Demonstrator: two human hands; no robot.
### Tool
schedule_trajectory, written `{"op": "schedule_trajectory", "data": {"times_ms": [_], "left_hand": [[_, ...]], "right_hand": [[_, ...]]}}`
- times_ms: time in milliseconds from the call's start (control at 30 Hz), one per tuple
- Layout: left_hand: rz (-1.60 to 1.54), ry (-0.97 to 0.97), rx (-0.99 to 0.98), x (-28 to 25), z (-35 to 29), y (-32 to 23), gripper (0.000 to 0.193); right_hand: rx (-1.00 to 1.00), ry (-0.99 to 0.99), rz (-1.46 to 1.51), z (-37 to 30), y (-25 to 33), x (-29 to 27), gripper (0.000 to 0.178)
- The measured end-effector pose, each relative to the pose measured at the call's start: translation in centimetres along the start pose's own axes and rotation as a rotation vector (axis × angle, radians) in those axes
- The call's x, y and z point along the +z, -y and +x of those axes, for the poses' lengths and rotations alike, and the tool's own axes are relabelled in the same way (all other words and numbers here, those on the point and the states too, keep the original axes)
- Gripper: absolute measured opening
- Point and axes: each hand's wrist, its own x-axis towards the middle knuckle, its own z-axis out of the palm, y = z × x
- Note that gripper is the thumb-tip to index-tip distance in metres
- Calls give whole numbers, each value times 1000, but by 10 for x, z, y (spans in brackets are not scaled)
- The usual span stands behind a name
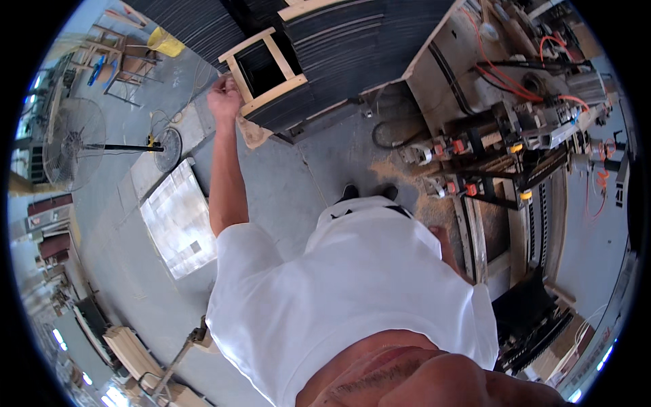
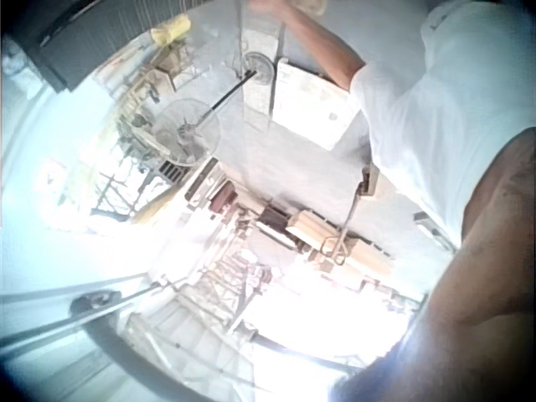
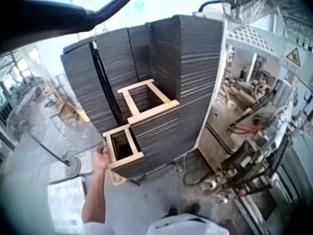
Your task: The person repeatedly picks up small wooden frames from a conveyor belt, places them onto a jig on a workbench, and then returns them to the belt. The task involves handling the frames one at a time in a repetitive loop.
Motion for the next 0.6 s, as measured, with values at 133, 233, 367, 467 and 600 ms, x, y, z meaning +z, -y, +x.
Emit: {"op": "schedule_trajectory", "data": {"times_ms": [133, 233, 367, 467, 600], "left_hand": [[-192, -47, 217, 26, -45, -37, 21], [-372, 150, 65, 54, -127, -72, 18], [-385, 808, -19, 120, -228, -69, 20], [-416, 1172, -258, 167, -285, -70, 24], [-237, 1502, -186, 211, -316, -73, 26]], "right_hand": [[-349, -93, -169, 35, -23, -23, 14], [-609, -474, -725, -13, 52, -18, 18], [-248, -910, -682, -76, 80, -77, 29], [-200, -1365, -776, -158, 62, -136, 27], [266, -1685, -866, -276, -10, -182, 21]]}}
